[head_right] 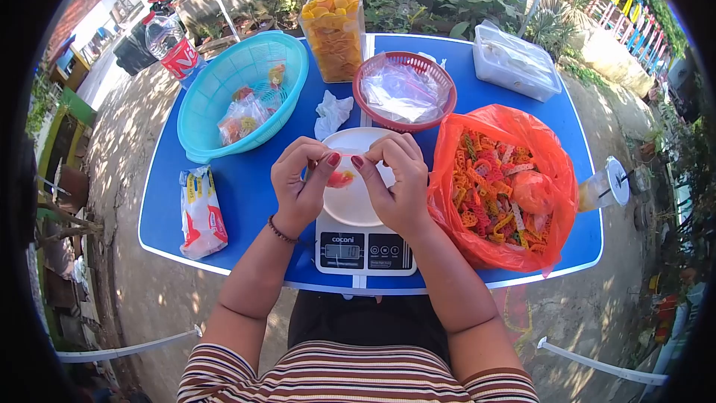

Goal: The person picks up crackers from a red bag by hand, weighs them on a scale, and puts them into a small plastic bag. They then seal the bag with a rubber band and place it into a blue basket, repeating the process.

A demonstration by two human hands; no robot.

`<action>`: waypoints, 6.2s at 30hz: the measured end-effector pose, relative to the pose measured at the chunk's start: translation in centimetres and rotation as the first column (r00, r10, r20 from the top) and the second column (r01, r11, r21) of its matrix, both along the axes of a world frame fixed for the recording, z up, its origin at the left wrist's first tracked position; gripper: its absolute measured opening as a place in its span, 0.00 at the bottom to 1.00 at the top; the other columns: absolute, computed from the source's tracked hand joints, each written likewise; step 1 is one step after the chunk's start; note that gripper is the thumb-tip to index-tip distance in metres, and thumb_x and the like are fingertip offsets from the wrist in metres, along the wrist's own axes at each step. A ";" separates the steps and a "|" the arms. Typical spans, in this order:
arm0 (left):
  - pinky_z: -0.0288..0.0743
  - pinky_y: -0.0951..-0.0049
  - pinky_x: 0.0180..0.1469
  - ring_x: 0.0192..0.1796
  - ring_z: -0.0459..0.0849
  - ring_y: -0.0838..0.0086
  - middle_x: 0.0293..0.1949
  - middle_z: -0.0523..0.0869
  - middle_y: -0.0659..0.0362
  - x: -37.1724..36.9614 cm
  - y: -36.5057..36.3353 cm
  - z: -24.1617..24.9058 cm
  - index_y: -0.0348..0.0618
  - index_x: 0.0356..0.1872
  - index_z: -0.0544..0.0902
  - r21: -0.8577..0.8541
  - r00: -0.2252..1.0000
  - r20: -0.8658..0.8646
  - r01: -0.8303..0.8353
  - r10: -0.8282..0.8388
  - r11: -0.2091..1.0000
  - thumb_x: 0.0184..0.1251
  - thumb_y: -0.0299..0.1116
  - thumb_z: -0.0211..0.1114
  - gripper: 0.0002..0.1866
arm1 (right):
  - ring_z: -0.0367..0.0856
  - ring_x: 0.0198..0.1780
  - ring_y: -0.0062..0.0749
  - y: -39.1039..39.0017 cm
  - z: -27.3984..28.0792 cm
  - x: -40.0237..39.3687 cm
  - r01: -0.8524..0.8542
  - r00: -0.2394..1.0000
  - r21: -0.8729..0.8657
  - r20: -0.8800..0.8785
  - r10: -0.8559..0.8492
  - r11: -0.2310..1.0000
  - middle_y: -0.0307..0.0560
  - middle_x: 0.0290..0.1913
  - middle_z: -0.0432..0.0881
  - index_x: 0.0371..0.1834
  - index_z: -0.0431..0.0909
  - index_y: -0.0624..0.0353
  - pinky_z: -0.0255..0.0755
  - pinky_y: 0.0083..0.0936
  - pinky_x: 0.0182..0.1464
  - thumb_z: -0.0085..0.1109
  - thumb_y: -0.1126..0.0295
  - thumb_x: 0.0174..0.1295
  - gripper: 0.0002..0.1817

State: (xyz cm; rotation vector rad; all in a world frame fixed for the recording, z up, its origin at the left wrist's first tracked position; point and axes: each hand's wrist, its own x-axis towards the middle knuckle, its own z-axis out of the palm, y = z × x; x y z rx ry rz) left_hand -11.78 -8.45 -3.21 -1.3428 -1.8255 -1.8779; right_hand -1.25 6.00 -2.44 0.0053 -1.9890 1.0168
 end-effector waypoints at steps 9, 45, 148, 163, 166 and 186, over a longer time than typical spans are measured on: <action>0.79 0.76 0.45 0.40 0.87 0.74 0.43 0.90 0.56 -1.3 0.4 -0.3 0.38 0.54 0.85 -0.081 0.993 -0.042 0.106 -0.110 0.991 0.68 0.28 0.74 0.16 | 0.80 0.39 0.20 -0.3 -0.3 -0.3 -0.287 0.958 -0.626 -0.209 0.198 0.725 0.43 0.40 0.83 0.47 0.75 0.64 0.75 0.19 0.45 0.61 0.70 0.75 0.08; 0.38 0.35 0.79 0.76 0.72 0.53 0.69 0.82 0.54 -8.3 -11.5 2.9 0.55 0.69 0.80 -0.560 0.737 -0.440 -0.672 0.513 0.485 0.73 0.38 0.66 0.23 | 0.70 0.74 0.60 -7.5 2.0 -13.2 -0.262 0.887 0.358 0.456 0.077 0.896 0.67 0.72 0.72 0.68 0.77 0.57 0.56 0.54 0.76 0.61 0.67 0.69 0.24; 0.83 0.60 0.48 0.51 0.86 0.58 0.48 0.81 0.52 9.3 10.6 4.6 0.48 0.55 0.80 -0.860 0.825 -0.352 -0.099 -0.442 0.500 0.50 0.38 0.79 0.29 | 0.80 0.49 0.54 4.6 -0.4 15.4 0.306 0.740 0.271 0.535 -0.407 0.913 0.56 0.45 0.76 0.45 0.84 0.64 0.78 0.46 0.52 0.61 0.83 0.54 0.14; 0.84 0.62 0.46 0.48 0.88 0.59 0.46 0.82 0.53 8.2 10.8 3.6 0.49 0.50 0.87 -0.822 0.827 -0.331 -0.016 -0.455 0.569 0.62 0.26 0.66 0.15 | 0.79 0.51 0.55 5.3 -1.4 13.9 0.410 0.716 0.228 0.520 -0.467 0.883 0.58 0.48 0.74 0.51 0.86 0.62 0.77 0.45 0.56 0.60 0.83 0.56 0.19; 0.84 0.61 0.46 0.47 0.88 0.59 0.47 0.82 0.53 8.0 10.7 3.8 0.48 0.47 0.89 -0.828 0.826 -0.357 -0.065 -0.436 0.556 0.61 0.28 0.67 0.13 | 0.78 0.51 0.55 5.2 -1.4 14.7 0.352 0.700 0.263 0.563 -0.439 0.898 0.57 0.48 0.73 0.55 0.85 0.60 0.76 0.45 0.56 0.59 0.82 0.56 0.22; 0.83 0.64 0.43 0.43 0.89 0.62 0.44 0.81 0.54 8.6 12.0 1.6 0.53 0.47 0.91 -0.753 0.780 -0.519 -0.225 -0.349 0.619 0.62 0.30 0.66 0.13 | 0.79 0.54 0.58 5.8 -0.9 13.2 0.532 0.680 0.126 0.526 -0.511 0.837 0.60 0.47 0.75 0.56 0.82 0.65 0.74 0.45 0.59 0.55 0.83 0.59 0.21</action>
